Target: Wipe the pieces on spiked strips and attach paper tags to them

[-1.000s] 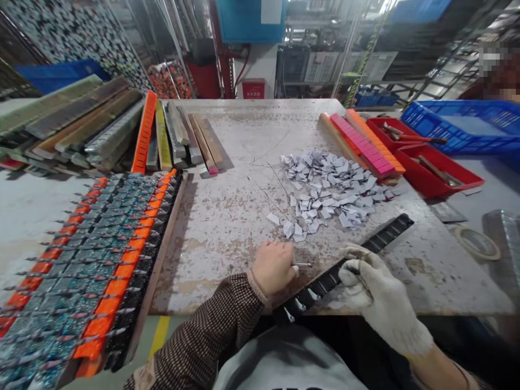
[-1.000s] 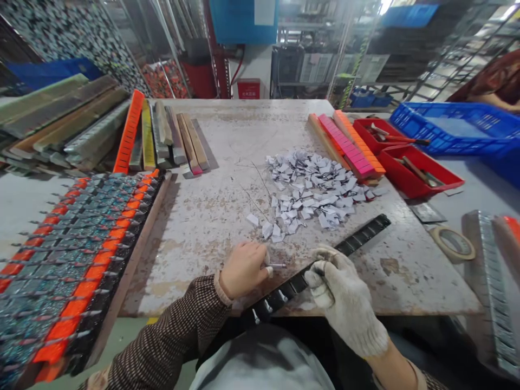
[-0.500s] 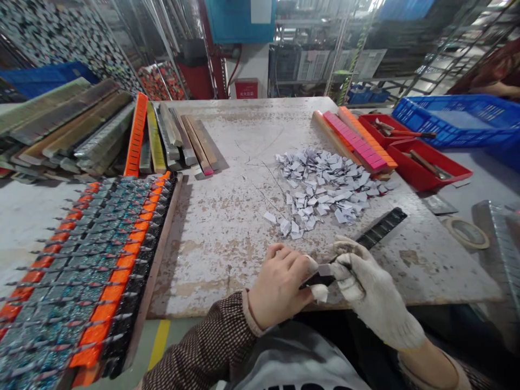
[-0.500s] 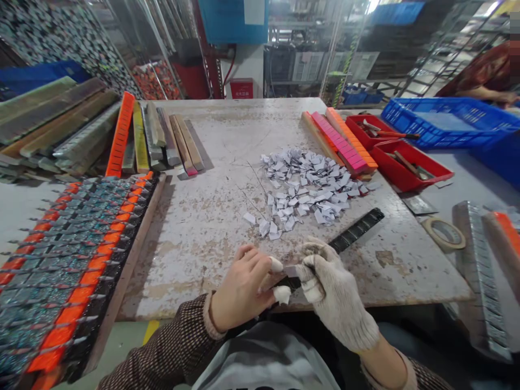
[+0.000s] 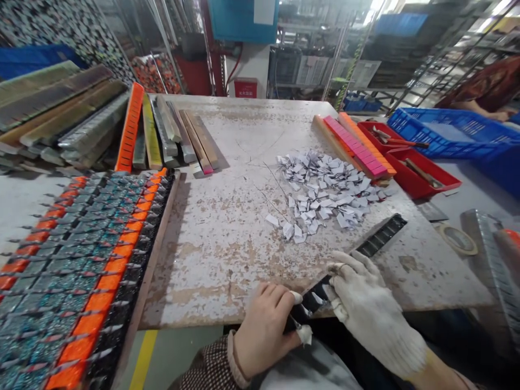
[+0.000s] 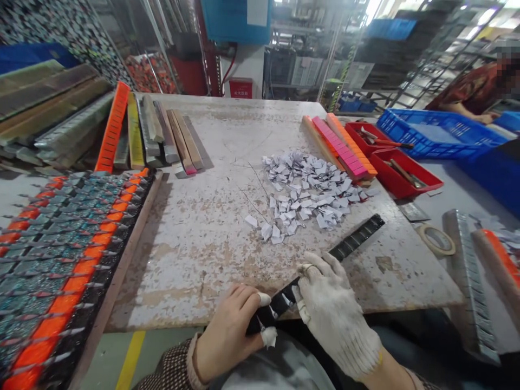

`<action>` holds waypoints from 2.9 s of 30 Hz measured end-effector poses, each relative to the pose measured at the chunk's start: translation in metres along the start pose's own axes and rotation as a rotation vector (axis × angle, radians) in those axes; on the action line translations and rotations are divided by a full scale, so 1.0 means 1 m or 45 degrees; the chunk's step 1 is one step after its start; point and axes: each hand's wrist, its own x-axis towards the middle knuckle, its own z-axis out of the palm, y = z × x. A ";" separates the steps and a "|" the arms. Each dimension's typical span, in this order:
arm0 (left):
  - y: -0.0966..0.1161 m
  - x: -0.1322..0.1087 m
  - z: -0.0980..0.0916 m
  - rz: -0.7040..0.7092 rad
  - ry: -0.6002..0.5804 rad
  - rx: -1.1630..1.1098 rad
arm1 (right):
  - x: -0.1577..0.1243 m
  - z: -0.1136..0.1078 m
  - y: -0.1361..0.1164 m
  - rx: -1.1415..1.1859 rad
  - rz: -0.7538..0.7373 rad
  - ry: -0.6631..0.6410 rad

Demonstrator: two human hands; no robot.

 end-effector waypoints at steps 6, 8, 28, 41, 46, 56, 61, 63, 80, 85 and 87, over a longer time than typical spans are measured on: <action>-0.004 -0.002 -0.006 -0.023 -0.046 -0.048 | -0.006 0.025 0.003 0.109 0.003 0.038; -0.006 0.001 -0.022 0.007 -0.144 -0.080 | -0.011 0.029 0.007 0.140 0.009 0.090; -0.021 0.175 -0.020 -0.171 0.002 0.563 | -0.016 0.015 0.071 0.330 0.291 0.262; 0.024 0.120 -0.018 0.319 0.392 0.369 | 0.043 0.020 0.051 0.632 0.394 0.195; 0.028 0.086 -0.036 0.221 0.182 0.011 | 0.011 0.002 0.050 0.513 0.327 0.267; 0.019 0.027 -0.021 -0.034 -0.142 -0.207 | -0.009 -0.004 0.034 -0.161 -0.055 0.062; 0.016 0.026 -0.011 -0.066 -0.130 -0.193 | 0.008 -0.001 0.028 -0.284 -0.182 -0.136; 0.013 0.025 -0.012 -0.061 -0.130 -0.187 | 0.012 0.004 0.030 -0.215 -0.190 -0.176; -0.013 0.153 -0.026 -0.118 -0.205 0.601 | -0.011 0.007 0.039 0.471 0.127 0.114; -0.017 0.153 -0.034 -0.123 -0.228 0.449 | -0.011 0.009 0.067 0.358 0.192 0.233; -0.010 0.145 -0.039 -0.125 -0.243 0.348 | -0.003 0.011 0.067 0.315 0.191 0.272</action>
